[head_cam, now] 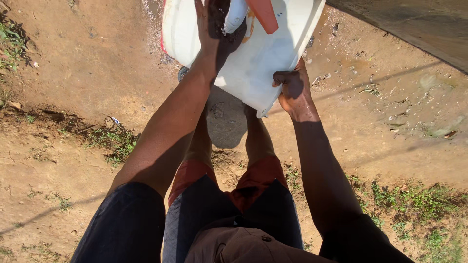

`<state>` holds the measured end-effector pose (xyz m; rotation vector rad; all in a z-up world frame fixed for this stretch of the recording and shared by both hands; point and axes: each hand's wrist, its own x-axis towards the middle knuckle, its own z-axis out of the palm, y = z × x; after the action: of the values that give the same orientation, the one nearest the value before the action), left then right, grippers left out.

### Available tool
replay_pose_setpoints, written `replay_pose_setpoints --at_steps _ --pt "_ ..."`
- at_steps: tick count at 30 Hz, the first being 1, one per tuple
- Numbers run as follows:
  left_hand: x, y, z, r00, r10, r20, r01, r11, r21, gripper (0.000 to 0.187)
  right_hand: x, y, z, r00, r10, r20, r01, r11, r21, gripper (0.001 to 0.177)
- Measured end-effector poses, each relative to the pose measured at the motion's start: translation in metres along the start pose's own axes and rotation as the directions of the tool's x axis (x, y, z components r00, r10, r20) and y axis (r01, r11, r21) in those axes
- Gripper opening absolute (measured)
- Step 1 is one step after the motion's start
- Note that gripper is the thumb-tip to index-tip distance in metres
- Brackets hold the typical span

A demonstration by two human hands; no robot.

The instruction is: The person washes a white plastic bucket by scrubbing the interior and exterior with a sponge and rinsing it with water from an outdoor tap.

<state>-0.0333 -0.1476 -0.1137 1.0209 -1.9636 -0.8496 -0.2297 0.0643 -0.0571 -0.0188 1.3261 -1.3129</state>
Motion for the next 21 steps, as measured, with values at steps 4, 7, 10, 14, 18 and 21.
replay_pose_setpoints --at_steps 4,7,10,14,18,21 --pt "-0.016 0.028 0.005 0.977 0.185 0.11 -0.211 0.925 0.315 0.039 0.008 -0.013 -0.018 0.999 0.021 0.045 -0.014 0.99 -0.139 0.057" --pt "-0.012 0.003 -0.006 0.992 0.077 0.104 -0.11 0.922 0.371 0.049 0.006 -0.014 -0.039 0.995 0.033 0.098 -0.006 0.965 -0.262 0.062" --pt "-0.01 -0.017 0.002 1.0 -0.014 -0.024 0.024 0.89 0.455 0.047 0.007 0.004 -0.05 0.994 0.039 0.105 -0.025 0.991 -0.129 0.073" --pt "-0.023 0.016 0.016 1.0 -0.016 0.007 0.012 0.921 0.388 0.046 0.018 0.028 -0.068 0.99 0.061 0.124 -0.056 0.998 -0.04 0.072" --pt "-0.038 0.046 0.029 0.974 0.096 0.205 -0.154 0.944 0.291 0.045 0.025 0.041 -0.072 0.987 0.078 0.138 -0.071 0.996 -0.054 0.071" --pt "-0.033 0.001 0.029 0.967 -0.085 0.242 0.004 0.949 0.316 0.046 0.025 0.039 -0.064 0.993 0.074 0.094 -0.073 0.997 -0.009 0.069"
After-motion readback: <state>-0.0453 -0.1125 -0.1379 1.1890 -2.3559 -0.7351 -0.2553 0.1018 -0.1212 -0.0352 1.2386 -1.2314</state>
